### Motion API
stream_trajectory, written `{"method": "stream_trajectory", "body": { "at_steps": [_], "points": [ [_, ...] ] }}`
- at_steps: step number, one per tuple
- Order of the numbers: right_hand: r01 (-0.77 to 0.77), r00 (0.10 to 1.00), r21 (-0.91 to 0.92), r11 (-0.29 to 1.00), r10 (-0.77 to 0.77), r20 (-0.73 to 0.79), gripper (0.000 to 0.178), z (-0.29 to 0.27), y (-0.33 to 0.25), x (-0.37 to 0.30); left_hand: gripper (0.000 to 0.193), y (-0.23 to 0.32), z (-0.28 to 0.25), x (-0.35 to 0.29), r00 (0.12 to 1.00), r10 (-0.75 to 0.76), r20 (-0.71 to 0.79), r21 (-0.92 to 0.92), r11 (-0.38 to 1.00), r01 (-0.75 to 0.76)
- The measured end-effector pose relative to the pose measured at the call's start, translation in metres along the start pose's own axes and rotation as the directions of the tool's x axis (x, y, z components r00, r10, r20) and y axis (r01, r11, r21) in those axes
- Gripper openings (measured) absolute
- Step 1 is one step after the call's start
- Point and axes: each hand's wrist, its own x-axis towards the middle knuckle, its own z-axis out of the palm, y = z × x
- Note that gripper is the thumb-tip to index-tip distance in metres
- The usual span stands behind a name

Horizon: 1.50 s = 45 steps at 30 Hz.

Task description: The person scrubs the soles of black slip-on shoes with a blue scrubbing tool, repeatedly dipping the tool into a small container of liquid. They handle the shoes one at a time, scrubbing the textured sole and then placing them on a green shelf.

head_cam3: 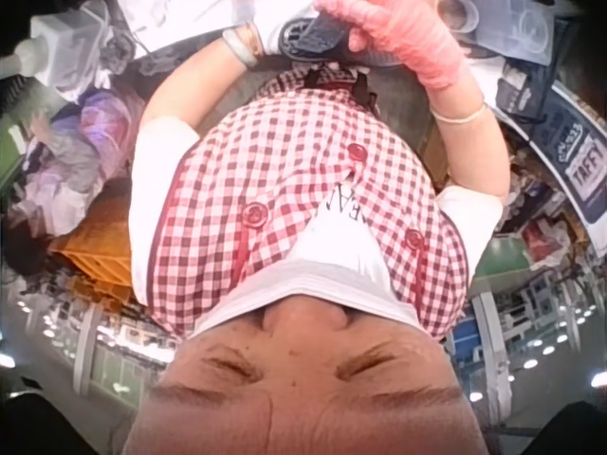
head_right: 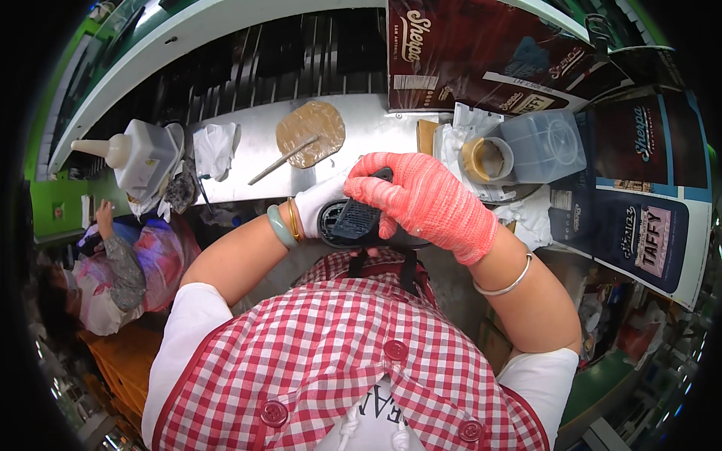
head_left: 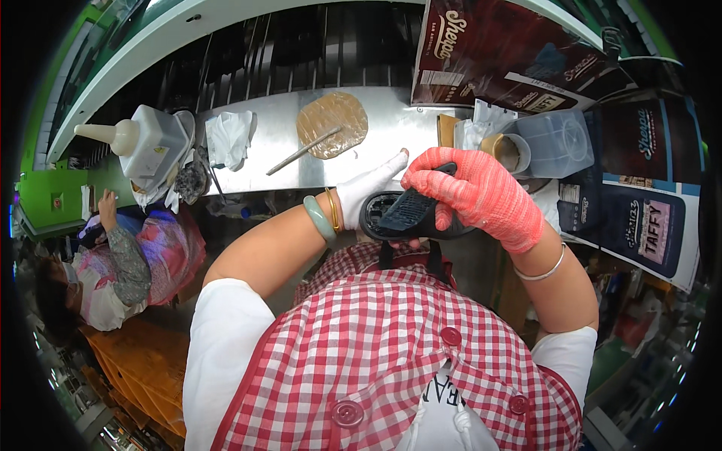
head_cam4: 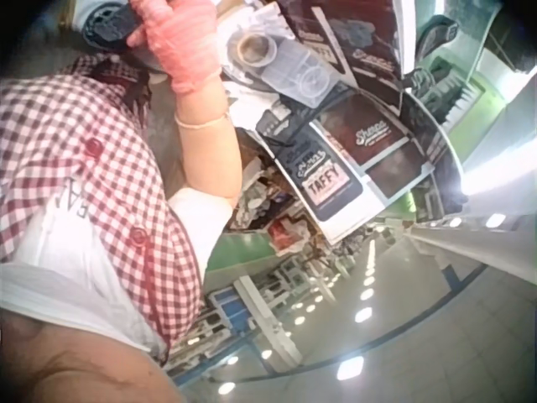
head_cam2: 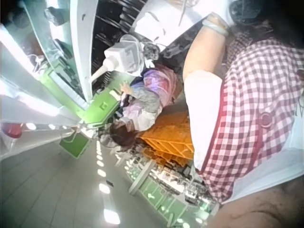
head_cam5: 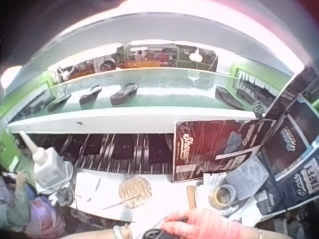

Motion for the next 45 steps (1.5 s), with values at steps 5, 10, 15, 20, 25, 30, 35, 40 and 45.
{"method": "stream_trajectory", "body": {
  "at_steps": [5,10,15,20,25,30,35,40,45],
  "points": [
    [-0.012,0.999,-0.036,0.999,0.014,0.035,0.024,-0.003,0.005,0.003,0.075,0.004,-0.008,-0.002,0.996,-0.085,-0.007,-0.017,0.996,0.085],
    [-0.074,0.997,-0.068,0.995,0.074,0.007,0.024,-0.018,0.023,-0.007,0.094,0.012,-0.003,-0.013,0.980,-0.199,-0.024,0.082,0.976,0.200],
    [-0.009,0.991,0.004,1.000,0.009,-0.137,0.025,-0.032,0.064,-0.024,0.086,0.003,-0.033,-0.013,0.983,-0.170,0.066,0.089,0.982,0.164],
    [0.327,0.765,0.160,0.931,-0.161,-0.624,0.030,-0.062,0.104,-0.044,0.056,0.011,-0.041,-0.034,0.960,0.279,-0.020,0.144,0.951,-0.273],
    [0.333,0.435,0.053,0.942,-0.104,-0.894,0.030,-0.096,0.144,-0.033,0.061,-0.014,-0.063,-0.046,0.845,0.452,-0.286,-0.244,0.818,-0.520],
    [0.216,0.421,0.093,0.972,-0.007,-0.907,0.030,-0.109,0.183,-0.012,0.065,-0.064,-0.061,-0.029,0.790,0.425,-0.442,-0.013,0.878,-0.479],
    [0.248,0.436,0.120,0.961,0.000,-0.900,0.030,-0.115,0.194,-0.002,0.060,-0.082,-0.051,-0.037,0.902,0.201,-0.383,-0.363,0.865,-0.347],
    [0.244,0.487,0.185,0.952,0.044,-0.872,0.030,-0.124,0.203,0.001,0.054,-0.077,-0.050,-0.033,0.864,0.293,-0.408,-0.282,0.860,-0.425],
    [0.417,0.579,0.453,0.788,0.155,-0.801,0.026,-0.101,0.188,-0.014,0.058,-0.057,-0.020,-0.022,0.858,0.387,-0.339,-0.386,0.774,-0.502]
  ]
}}
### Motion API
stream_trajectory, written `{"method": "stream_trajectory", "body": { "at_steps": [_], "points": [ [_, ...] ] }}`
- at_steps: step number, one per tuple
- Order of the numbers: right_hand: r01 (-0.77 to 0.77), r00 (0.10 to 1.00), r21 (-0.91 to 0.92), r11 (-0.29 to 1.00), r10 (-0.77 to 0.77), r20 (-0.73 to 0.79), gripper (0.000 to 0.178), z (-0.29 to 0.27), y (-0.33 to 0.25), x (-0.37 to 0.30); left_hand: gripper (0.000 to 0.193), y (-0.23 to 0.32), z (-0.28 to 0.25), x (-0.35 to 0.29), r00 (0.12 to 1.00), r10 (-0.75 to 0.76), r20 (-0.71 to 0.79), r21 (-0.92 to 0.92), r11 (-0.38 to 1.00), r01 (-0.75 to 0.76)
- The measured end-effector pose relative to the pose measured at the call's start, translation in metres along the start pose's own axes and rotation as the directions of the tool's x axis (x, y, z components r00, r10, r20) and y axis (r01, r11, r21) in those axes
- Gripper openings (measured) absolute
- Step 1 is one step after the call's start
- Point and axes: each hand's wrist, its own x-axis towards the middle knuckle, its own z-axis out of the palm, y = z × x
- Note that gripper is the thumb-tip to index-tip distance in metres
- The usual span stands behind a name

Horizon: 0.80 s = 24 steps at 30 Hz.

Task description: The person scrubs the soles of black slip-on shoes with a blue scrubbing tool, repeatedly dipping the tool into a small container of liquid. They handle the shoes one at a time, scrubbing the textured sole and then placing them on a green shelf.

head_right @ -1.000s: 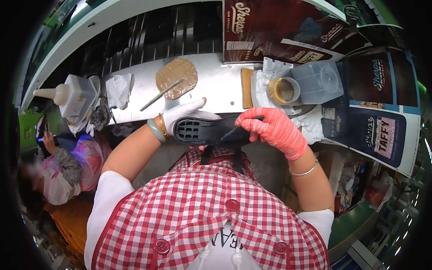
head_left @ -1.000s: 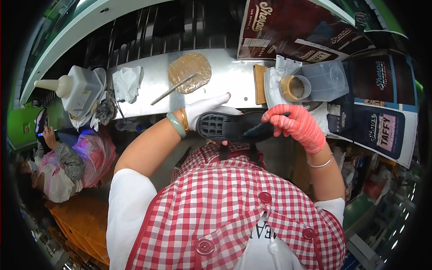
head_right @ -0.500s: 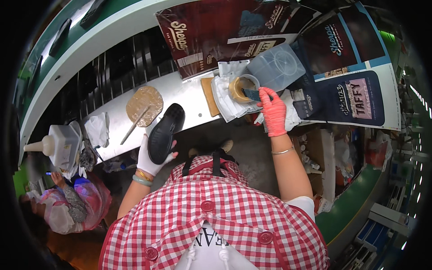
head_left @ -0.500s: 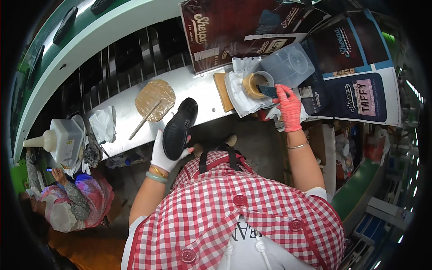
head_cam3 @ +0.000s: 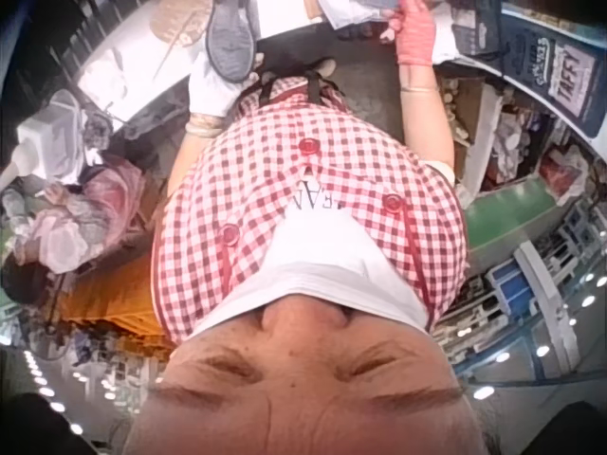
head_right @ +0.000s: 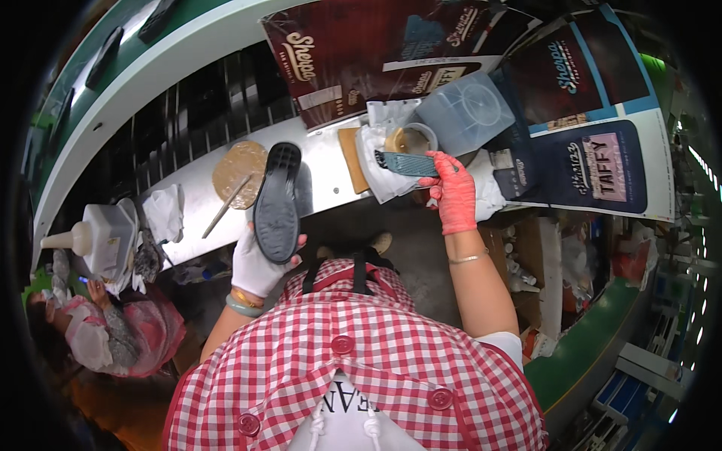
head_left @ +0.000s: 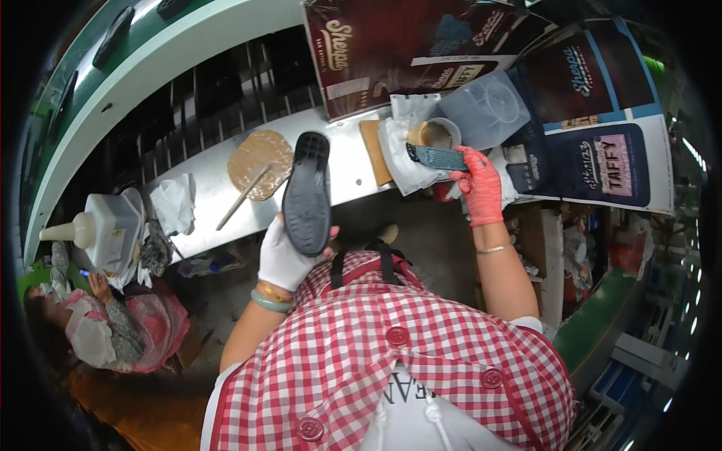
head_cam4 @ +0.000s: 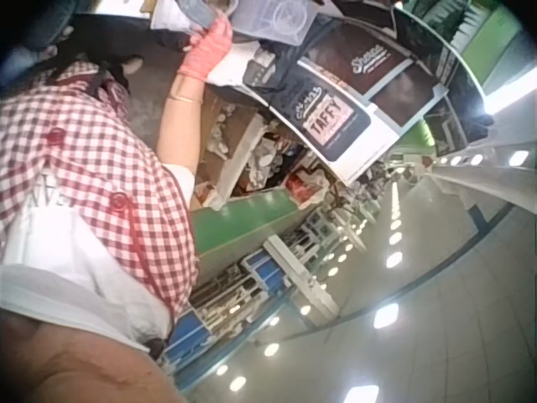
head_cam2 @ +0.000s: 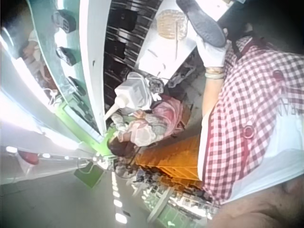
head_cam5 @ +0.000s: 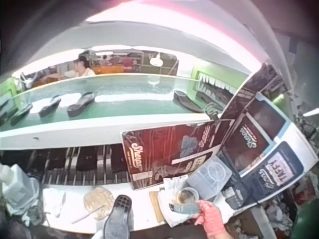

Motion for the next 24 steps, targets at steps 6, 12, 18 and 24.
{"method": "stream_trajectory", "body": {
  "at_steps": [6,12,18,24],
  "points": [
    [0.052,0.938,-0.028,0.998,-0.039,0.343,0.024,0.101,-0.051,-0.105,0.060,-0.001,0.035,0.003,0.950,0.003,0.311,-0.142,0.989,0.043],
    [0.092,0.919,0.011,0.996,-0.089,0.384,0.025,0.121,-0.057,-0.127,0.067,-0.005,0.061,-0.005,0.930,0.009,0.366,-0.074,0.997,0.020],
    [0.163,0.924,0.003,0.987,-0.154,0.350,0.023,0.125,-0.059,-0.134,0.070,-0.011,0.073,-0.015,0.944,0.038,0.327,0.040,0.998,-0.054],
    [0.325,0.911,0.025,0.945,-0.320,0.259,0.021,0.128,-0.064,-0.125,0.072,-0.014,0.070,-0.016,0.927,-0.002,0.375,0.148,0.987,-0.058]
  ]
}}
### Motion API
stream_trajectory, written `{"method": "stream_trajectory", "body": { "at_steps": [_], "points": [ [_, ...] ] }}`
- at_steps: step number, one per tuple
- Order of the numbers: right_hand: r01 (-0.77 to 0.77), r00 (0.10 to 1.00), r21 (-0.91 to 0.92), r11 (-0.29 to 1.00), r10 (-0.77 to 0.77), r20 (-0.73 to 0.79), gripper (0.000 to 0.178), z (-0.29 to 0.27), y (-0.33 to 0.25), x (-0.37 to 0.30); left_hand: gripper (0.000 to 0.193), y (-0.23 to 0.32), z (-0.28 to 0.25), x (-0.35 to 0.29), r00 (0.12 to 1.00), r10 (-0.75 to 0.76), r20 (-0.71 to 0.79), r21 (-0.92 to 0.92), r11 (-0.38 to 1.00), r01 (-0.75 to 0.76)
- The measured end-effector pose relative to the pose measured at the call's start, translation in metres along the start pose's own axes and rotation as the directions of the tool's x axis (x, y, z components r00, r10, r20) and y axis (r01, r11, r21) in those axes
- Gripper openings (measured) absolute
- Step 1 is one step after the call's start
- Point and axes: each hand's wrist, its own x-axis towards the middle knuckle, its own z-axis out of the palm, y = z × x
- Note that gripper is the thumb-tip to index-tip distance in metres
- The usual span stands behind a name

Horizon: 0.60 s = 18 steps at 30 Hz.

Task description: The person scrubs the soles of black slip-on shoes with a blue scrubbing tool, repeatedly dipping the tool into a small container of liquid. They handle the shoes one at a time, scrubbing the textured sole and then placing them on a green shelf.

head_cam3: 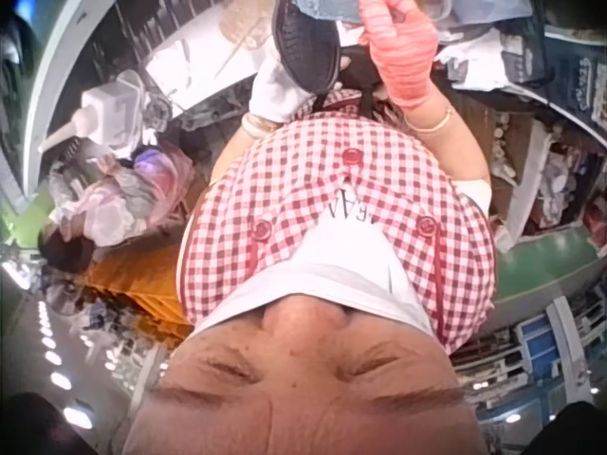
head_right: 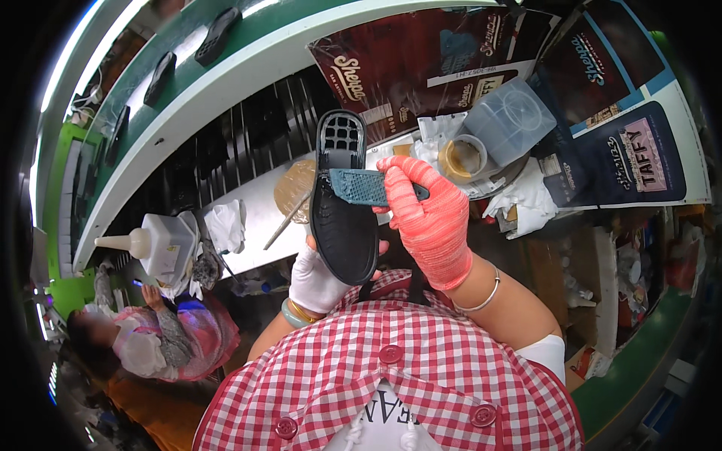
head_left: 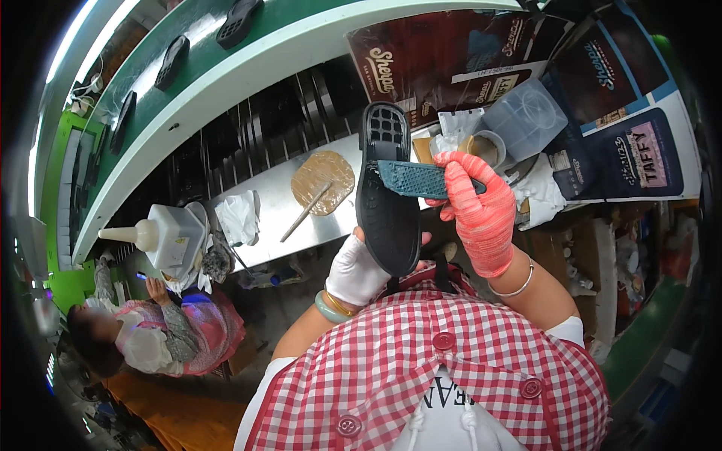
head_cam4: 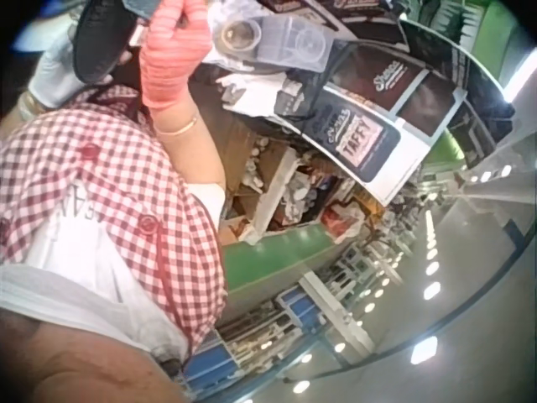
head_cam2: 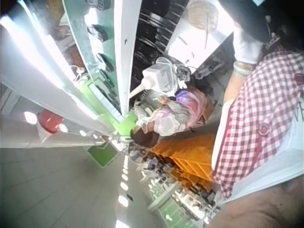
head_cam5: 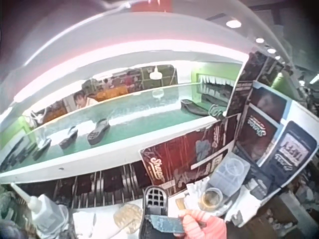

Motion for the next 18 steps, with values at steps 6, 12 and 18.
{"method": "stream_trajectory", "body": {
  "at_steps": [6,12,18],
  "points": [
    [0.022,0.999,0.023,1.000,-0.021,-0.041,0.020,-0.004,-0.015,0.015,0.074,0.000,0.003,-0.007,0.998,-0.057,0.008,0.065,0.996,0.057],
    [0.055,0.998,-0.002,0.998,-0.055,0.006,0.019,-0.013,-0.018,0.032,0.076,0.000,0.004,-0.009,0.993,-0.112,0.023,0.132,0.985,0.109],
    [-0.177,0.978,-0.061,0.982,0.182,0.096,0.021,-0.013,-0.011,-0.003,0.076,-0.003,-0.001,-0.006,0.999,-0.035,-0.023,0.088,0.995,0.036]
  ]
}}
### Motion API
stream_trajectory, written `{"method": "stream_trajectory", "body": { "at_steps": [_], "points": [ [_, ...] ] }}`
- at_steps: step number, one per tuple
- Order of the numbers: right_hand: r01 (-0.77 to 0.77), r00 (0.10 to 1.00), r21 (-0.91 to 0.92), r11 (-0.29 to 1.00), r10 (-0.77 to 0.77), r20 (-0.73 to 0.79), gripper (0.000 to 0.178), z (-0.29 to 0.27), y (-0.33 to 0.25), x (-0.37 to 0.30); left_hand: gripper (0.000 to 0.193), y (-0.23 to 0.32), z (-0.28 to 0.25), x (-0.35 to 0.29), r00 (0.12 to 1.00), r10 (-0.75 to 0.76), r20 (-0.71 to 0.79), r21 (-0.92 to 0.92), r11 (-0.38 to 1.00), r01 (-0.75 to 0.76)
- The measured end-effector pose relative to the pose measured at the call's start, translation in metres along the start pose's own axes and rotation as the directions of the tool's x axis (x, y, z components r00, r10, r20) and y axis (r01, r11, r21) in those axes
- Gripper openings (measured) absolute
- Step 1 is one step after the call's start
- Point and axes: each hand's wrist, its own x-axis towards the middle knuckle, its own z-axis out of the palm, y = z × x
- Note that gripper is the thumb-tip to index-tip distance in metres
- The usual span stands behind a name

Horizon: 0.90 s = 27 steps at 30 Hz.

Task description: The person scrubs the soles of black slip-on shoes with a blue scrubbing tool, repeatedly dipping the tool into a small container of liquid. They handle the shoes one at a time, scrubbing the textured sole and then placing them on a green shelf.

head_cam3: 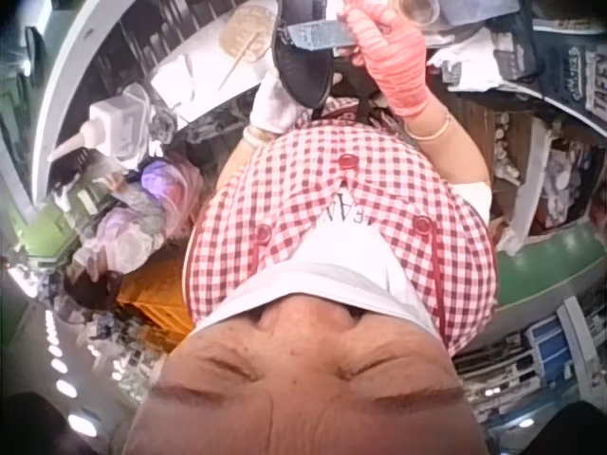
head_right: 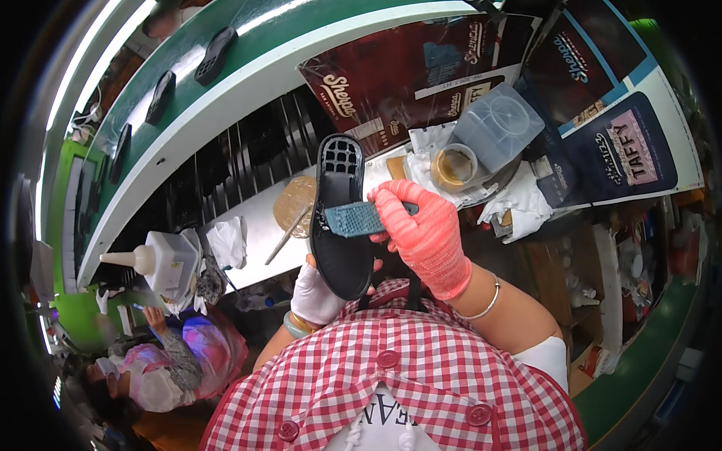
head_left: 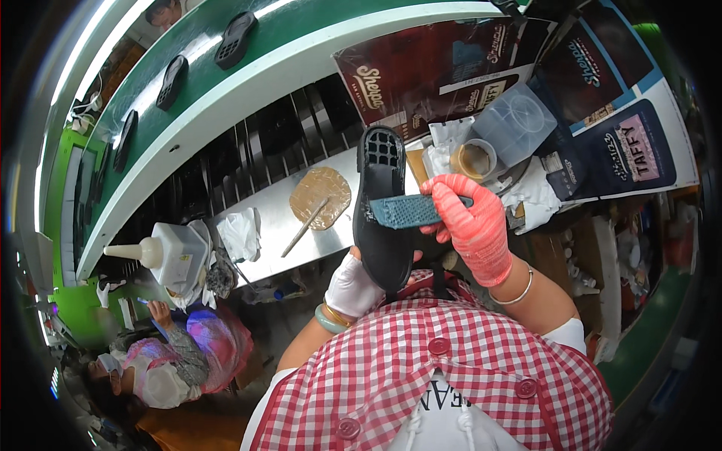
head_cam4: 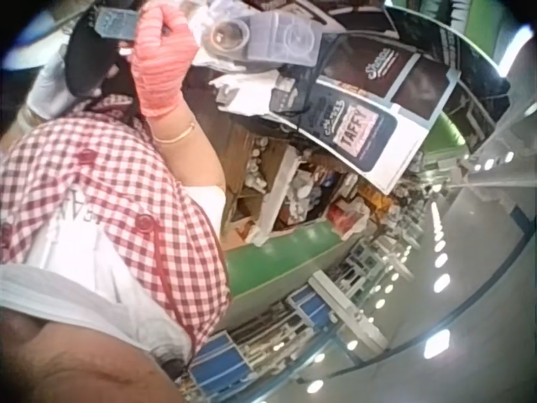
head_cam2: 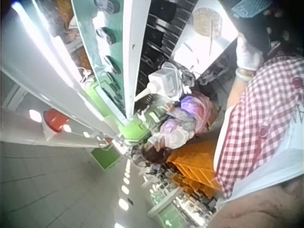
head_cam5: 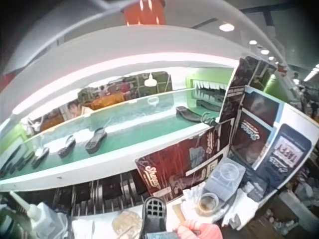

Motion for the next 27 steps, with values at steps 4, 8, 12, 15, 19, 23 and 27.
{"method": "stream_trajectory", "body": {
  "at_steps": [4,8,12,15,19,23,27],
  "points": [
    [-0.065,0.996,-0.003,0.998,0.066,0.064,0.022,-0.001,0.005,-0.009,0.076,-0.001,0.001,0.004,1.000,0.026,-0.004,0.008,1.000,-0.026],
    [-0.149,0.986,-0.001,0.989,0.149,0.078,0.019,0.001,0.003,-0.018,0.075,-0.004,-0.012,0.007,0.999,0.015,0.048,-0.058,0.998,-0.012],
    [-0.156,0.981,-0.002,0.988,0.155,0.118,0.019,0.003,0.005,-0.026,0.068,-0.007,-0.015,0.009,0.998,0.060,0.036,-0.178,0.983,-0.053],
    [-0.164,0.964,-0.042,0.986,0.169,0.204,0.019,0.002,0.001,-0.026,0.068,-0.006,-0.018,0.008,0.993,0.060,0.100,-0.312,0.950,-0.026],
    [-0.150,0.932,-0.134,0.980,0.185,0.310,0.020,-0.001,-0.001,-0.019,0.070,0.001,-0.006,0.010,0.982,-0.026,-0.189,-0.049,0.999,0.017],
    [-0.157,0.868,-0.313,0.937,0.282,0.408,0.025,0.001,-0.005,-0.002,0.068,0.004,-0.009,0.014,0.923,-0.178,-0.341,-0.104,0.983,0.151],
    [-0.218,0.802,-0.395,0.892,0.395,0.448,0.028,0.010,-0.009,0.018,0.064,0.006,-0.028,0.015,0.942,-0.266,-0.206,-0.079,0.964,0.255]
  ]
}}
